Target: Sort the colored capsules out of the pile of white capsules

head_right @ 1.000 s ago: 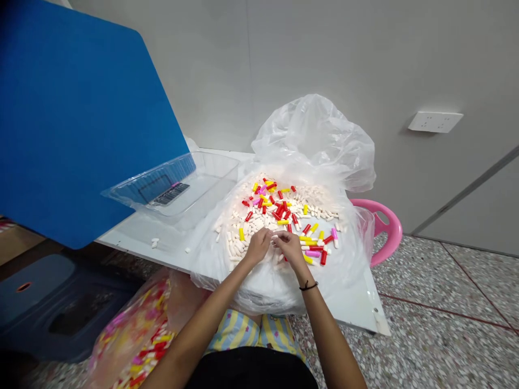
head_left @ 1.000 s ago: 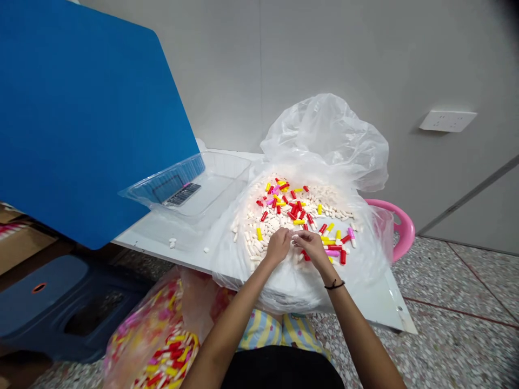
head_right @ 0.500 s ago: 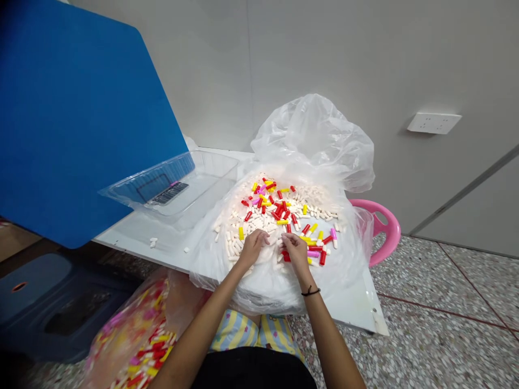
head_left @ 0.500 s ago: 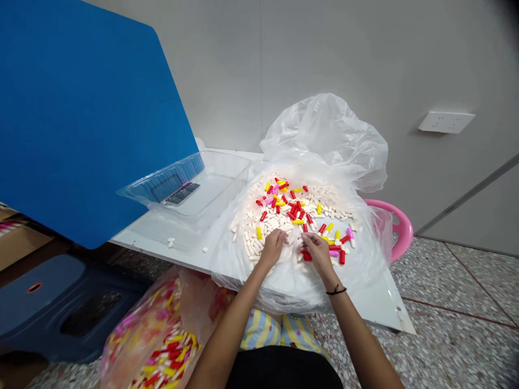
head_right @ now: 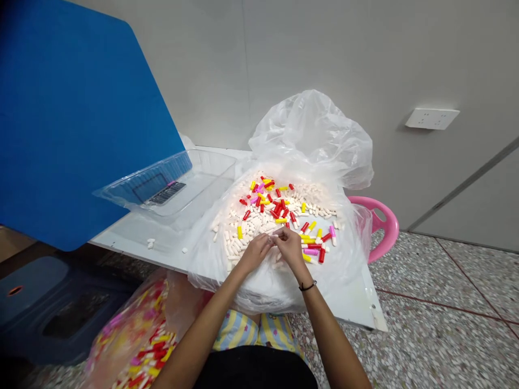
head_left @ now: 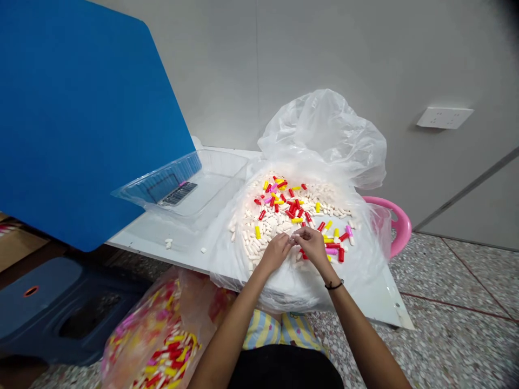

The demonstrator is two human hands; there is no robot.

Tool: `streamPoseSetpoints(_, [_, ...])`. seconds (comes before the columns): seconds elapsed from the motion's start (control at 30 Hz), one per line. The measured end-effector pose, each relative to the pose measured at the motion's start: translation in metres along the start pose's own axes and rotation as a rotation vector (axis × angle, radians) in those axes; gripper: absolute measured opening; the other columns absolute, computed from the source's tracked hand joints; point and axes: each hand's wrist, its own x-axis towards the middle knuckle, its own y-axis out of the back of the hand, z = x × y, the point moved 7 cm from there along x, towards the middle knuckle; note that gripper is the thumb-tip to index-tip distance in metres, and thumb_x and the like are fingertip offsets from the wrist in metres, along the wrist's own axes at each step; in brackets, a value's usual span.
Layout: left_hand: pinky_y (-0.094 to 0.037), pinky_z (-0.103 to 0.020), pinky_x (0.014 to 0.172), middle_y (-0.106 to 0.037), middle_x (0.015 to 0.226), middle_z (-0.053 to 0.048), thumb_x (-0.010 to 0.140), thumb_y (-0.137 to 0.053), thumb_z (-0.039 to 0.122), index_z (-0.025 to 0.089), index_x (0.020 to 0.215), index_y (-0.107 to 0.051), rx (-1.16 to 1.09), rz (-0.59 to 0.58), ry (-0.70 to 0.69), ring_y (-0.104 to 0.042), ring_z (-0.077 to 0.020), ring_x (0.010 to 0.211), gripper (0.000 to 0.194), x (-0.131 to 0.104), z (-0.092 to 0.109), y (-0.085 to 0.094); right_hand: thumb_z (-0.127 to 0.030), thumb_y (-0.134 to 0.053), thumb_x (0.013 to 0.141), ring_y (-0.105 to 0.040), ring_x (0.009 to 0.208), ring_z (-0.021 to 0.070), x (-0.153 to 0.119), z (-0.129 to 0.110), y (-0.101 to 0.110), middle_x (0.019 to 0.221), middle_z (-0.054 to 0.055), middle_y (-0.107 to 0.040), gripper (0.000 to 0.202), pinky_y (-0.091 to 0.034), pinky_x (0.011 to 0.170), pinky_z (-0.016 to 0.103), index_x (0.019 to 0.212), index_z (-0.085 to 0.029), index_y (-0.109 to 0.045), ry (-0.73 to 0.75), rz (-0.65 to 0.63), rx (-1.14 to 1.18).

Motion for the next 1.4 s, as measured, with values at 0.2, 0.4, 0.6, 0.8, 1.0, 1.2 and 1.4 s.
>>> streamPoseSetpoints(0.2, [-0.041, -0.027, 0.071, -0.062, 0.083, -0.003, 0.091, -0.043, 0.033, 0.020, 0.084, -0.057, 0.014, -0.015, 0.047, -0.057, -0.0172, 0.080, 0.021, -0.002, -0.005, -0.004, -0.028, -0.066, 0.067, -0.060, 0.059, 0.0171, 0.005, -0.003, 0.007, 0.063, 0.004, -0.066, 0.012, -0.046, 0.055, 0.028, 0.064, -0.017, -0.065, 0.016, -0.149, -0.146])
streamPoseSetpoints(0.4, [-0.040, -0.027, 0.071, -0.062, 0.081, -0.003, 0.088, -0.049, 0.031, 0.021, 0.083, -0.059, 0.091, -0.049, 0.059, -0.056, -0.0186, 0.080, 0.016, -0.003, -0.008, -0.008, -0.036, -0.073, 0.063, -0.063, 0.062, 0.0193, 0.004, 0.008, 0.011, 0.068, 0.007, -0.068, 0.022, -0.050, 0.058, 0.031, 0.063, -0.016, -0.062, -0.030, -0.051, -0.029])
streamPoseSetpoints(0.6, [-0.040, -0.026, 0.072, -0.064, 0.084, -0.002, 0.090, -0.044, 0.029, 0.020, 0.089, -0.059, 0.057, -0.048, 0.060, -0.058, -0.0172, 0.082, 0.018, -0.002, -0.008, -0.007, -0.041, -0.073, 0.064, -0.063, 0.061, 0.0187, -0.002, 0.007, 0.009, 0.067, 0.006, -0.068, 0.027, -0.051, 0.058, 0.030, 0.065, -0.017, -0.063, -0.058, -0.105, -0.024])
streamPoseSetpoints(0.8, [-0.039, -0.025, 0.070, -0.062, 0.084, -0.003, 0.089, -0.046, 0.027, 0.019, 0.088, -0.058, 0.161, -0.073, 0.044, -0.057, -0.0174, 0.081, 0.014, -0.002, -0.008, -0.010, -0.042, -0.074, 0.063, -0.064, 0.060, 0.0187, -0.007, 0.013, 0.006, 0.065, 0.005, -0.068, 0.028, -0.051, 0.058, 0.030, 0.065, -0.017, -0.062, -0.106, -0.100, 0.006])
streamPoseSetpoints(1.0, [-0.039, -0.026, 0.068, -0.063, 0.081, -0.004, 0.087, -0.044, 0.019, 0.018, 0.082, -0.058, 0.151, -0.081, 0.081, -0.058, -0.0186, 0.079, 0.015, -0.001, -0.010, -0.012, -0.038, -0.072, 0.067, -0.062, 0.057, 0.0184, -0.002, 0.010, -0.013, 0.059, 0.004, -0.065, 0.025, -0.048, 0.054, 0.029, 0.061, -0.018, -0.058, -0.091, -0.251, -0.090])
streamPoseSetpoints(1.2, [-0.039, -0.024, 0.066, -0.063, 0.073, 0.000, 0.091, -0.039, 0.024, 0.021, 0.096, -0.052, -0.127, 0.077, 0.173, -0.059, -0.0153, 0.070, 0.015, -0.001, -0.014, 0.003, -0.040, -0.074, 0.065, -0.061, 0.057, 0.0152, 0.005, 0.018, -0.005, 0.063, 0.002, -0.065, 0.026, -0.050, 0.057, 0.027, 0.070, -0.017, -0.062, -0.118, -0.080, 0.156])
streamPoseSetpoints(1.4, [-0.040, -0.024, 0.064, -0.063, 0.068, 0.003, 0.090, -0.040, 0.029, 0.022, 0.101, -0.046, -0.300, 0.150, 0.262, -0.059, -0.0140, 0.061, 0.014, -0.002, -0.016, 0.009, -0.040, -0.072, 0.067, -0.060, 0.056, 0.0157, 0.000, 0.034, -0.004, 0.060, 0.001, -0.064, 0.024, -0.050, 0.055, 0.028, 0.070, -0.018, -0.061, -0.117, -0.024, 0.173])
